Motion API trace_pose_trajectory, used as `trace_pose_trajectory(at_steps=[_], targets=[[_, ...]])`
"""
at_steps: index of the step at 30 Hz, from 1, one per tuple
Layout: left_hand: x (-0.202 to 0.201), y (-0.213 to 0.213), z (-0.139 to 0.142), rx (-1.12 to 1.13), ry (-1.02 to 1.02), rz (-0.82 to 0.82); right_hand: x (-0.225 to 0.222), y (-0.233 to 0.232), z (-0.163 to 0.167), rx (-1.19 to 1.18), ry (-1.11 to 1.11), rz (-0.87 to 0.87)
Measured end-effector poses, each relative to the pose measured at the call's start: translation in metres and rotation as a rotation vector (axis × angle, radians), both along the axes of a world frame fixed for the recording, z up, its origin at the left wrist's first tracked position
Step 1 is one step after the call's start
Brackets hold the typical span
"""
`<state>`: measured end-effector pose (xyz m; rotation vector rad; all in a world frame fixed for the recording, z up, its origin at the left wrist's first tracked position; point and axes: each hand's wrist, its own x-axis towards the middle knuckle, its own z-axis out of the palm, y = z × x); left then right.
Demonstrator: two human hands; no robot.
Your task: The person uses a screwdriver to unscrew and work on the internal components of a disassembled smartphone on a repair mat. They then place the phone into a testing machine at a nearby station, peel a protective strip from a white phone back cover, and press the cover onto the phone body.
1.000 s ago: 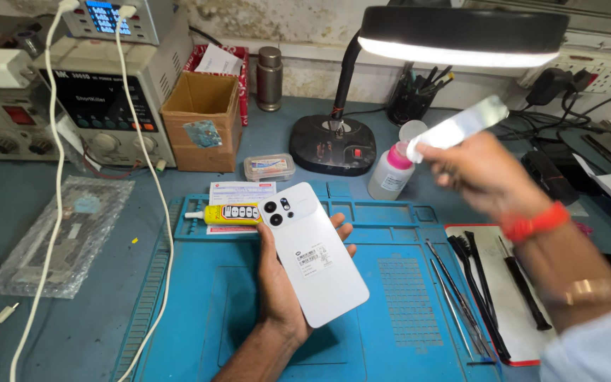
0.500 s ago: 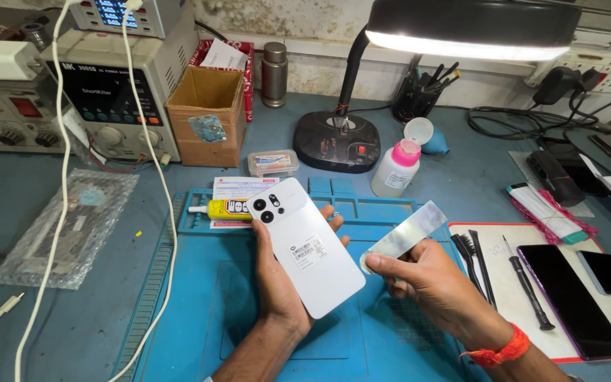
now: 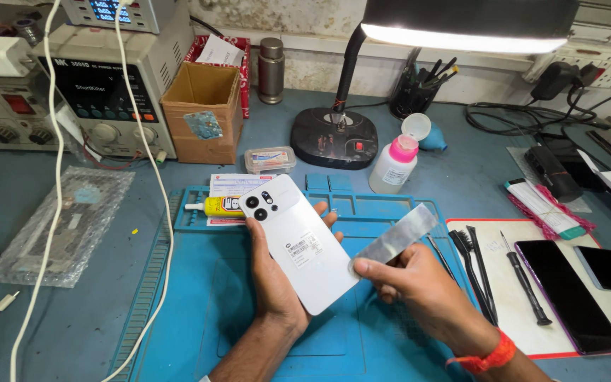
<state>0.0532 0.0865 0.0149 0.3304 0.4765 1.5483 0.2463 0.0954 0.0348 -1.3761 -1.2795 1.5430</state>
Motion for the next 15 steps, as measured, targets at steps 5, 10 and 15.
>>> trace_pose_trajectory(at_steps=[5, 10, 15], targets=[[-0.001, -0.001, 0.0, -0.016, 0.05, -0.019, -0.006, 0.007, 0.008, 0.009, -0.017, -0.024], [0.0, -0.001, 0.0, -0.006, 0.04, -0.028, -0.009, 0.012, 0.012, 0.058, -0.012, 0.015], [0.0, 0.0, 0.0, -0.017, 0.055, -0.032, -0.008, 0.008, 0.008, 0.068, 0.044, 0.036]])
